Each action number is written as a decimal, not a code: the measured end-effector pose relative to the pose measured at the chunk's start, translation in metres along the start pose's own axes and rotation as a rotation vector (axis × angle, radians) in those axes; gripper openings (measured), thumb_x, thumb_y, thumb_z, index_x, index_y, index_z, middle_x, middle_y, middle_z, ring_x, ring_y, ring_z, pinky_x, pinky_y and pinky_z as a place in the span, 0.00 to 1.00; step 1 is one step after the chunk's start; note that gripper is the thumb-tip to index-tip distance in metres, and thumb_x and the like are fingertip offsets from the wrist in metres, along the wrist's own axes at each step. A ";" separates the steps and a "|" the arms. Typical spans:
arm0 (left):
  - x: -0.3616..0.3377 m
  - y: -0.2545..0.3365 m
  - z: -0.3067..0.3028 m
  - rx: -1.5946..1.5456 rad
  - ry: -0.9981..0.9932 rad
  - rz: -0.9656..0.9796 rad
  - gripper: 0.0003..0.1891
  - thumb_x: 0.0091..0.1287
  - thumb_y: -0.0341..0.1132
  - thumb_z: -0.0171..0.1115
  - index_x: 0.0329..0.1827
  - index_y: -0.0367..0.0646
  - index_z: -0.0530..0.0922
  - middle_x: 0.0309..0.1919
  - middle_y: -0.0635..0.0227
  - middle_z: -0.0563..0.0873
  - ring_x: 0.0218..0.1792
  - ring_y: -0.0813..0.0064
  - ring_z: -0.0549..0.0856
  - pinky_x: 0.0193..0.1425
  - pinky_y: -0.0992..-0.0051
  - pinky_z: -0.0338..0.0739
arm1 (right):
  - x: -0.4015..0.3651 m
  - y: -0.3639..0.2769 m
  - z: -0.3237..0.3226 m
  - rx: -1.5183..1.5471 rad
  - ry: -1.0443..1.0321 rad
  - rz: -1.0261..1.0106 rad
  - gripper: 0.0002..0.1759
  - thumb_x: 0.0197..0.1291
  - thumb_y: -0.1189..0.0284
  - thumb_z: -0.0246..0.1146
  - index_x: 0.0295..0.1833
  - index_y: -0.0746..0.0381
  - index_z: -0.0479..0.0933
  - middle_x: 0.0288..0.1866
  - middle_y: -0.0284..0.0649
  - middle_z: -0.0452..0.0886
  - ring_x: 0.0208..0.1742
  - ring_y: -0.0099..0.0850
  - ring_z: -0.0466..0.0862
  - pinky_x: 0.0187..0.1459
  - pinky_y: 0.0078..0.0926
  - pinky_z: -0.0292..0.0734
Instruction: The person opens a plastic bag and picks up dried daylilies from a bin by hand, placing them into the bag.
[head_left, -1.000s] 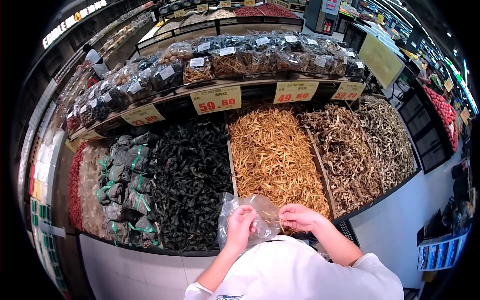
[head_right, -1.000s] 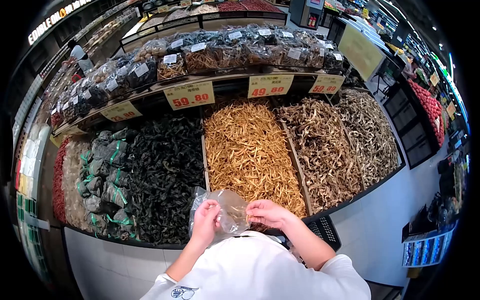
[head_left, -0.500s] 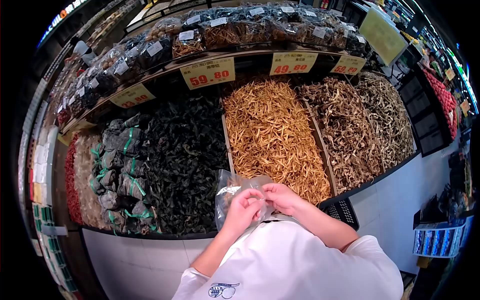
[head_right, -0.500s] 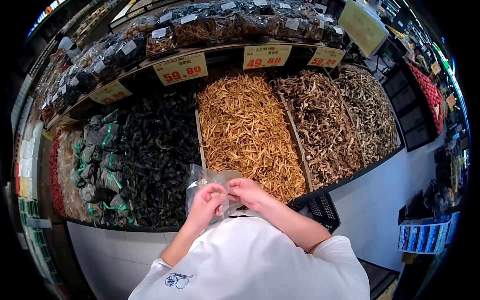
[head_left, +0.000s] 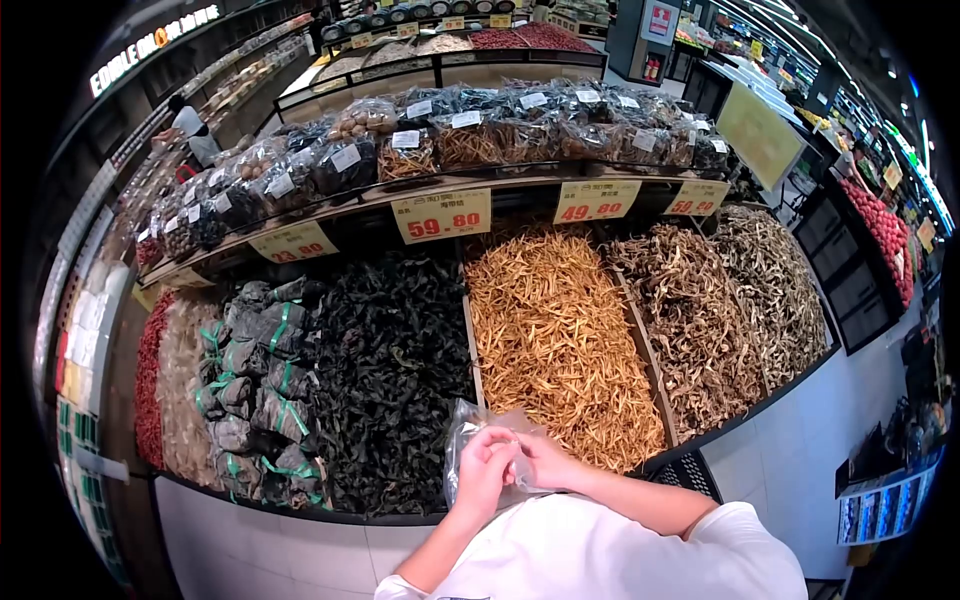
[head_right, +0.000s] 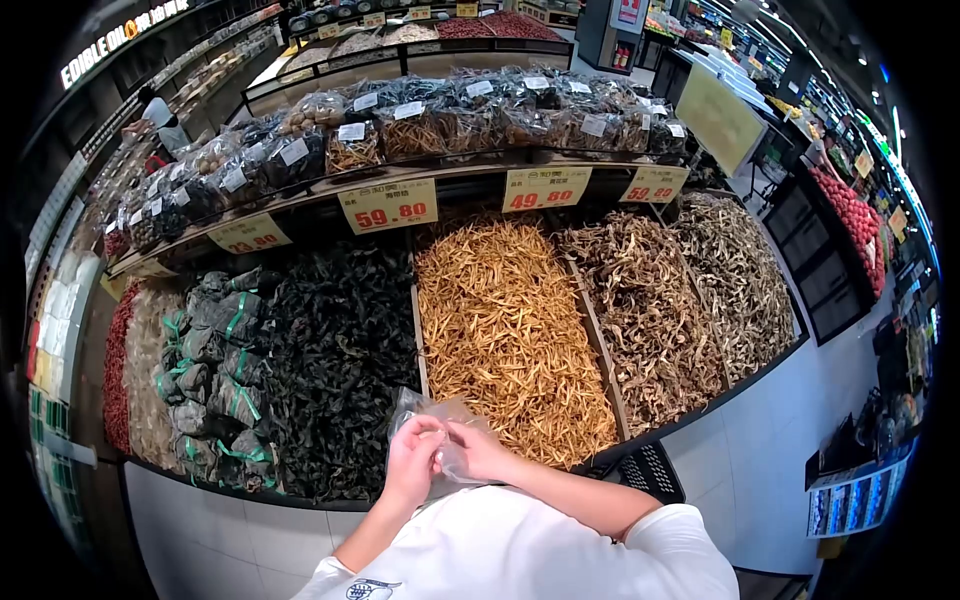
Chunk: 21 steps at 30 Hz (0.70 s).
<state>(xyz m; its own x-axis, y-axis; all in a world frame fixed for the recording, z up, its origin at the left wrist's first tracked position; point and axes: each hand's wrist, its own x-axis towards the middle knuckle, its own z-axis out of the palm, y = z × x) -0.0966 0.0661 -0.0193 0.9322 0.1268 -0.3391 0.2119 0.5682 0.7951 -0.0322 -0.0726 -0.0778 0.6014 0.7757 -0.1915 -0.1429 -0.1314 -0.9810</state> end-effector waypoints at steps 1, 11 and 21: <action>0.000 0.001 0.000 -0.020 0.020 0.021 0.04 0.72 0.26 0.58 0.47 0.42 0.75 0.24 0.74 0.80 0.21 0.89 0.74 0.24 0.86 0.66 | -0.002 0.003 -0.003 0.010 -0.076 0.019 0.17 0.73 0.64 0.59 0.57 0.65 0.76 0.49 0.39 0.84 0.51 0.26 0.82 0.54 0.26 0.77; 0.002 -0.003 -0.005 -0.067 0.007 0.030 0.04 0.72 0.28 0.59 0.46 0.43 0.74 0.24 0.76 0.78 0.20 0.88 0.74 0.23 0.87 0.66 | -0.025 -0.028 -0.020 -0.158 0.212 0.022 0.11 0.71 0.69 0.62 0.50 0.65 0.83 0.35 0.35 0.87 0.36 0.22 0.84 0.39 0.22 0.79; 0.007 -0.006 -0.004 -0.059 -0.036 -0.017 0.03 0.73 0.27 0.58 0.46 0.42 0.74 0.24 0.75 0.78 0.21 0.86 0.75 0.24 0.85 0.67 | -0.007 -0.033 -0.126 -0.936 0.827 -0.061 0.38 0.60 0.62 0.72 0.71 0.66 0.66 0.64 0.55 0.73 0.65 0.49 0.76 0.65 0.42 0.73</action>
<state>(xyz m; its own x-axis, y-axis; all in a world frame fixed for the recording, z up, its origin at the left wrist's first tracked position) -0.0929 0.0671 -0.0283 0.9387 0.0879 -0.3334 0.2113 0.6173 0.7578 0.0675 -0.1512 -0.0485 0.9490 0.2207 0.2251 0.3120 -0.7601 -0.5700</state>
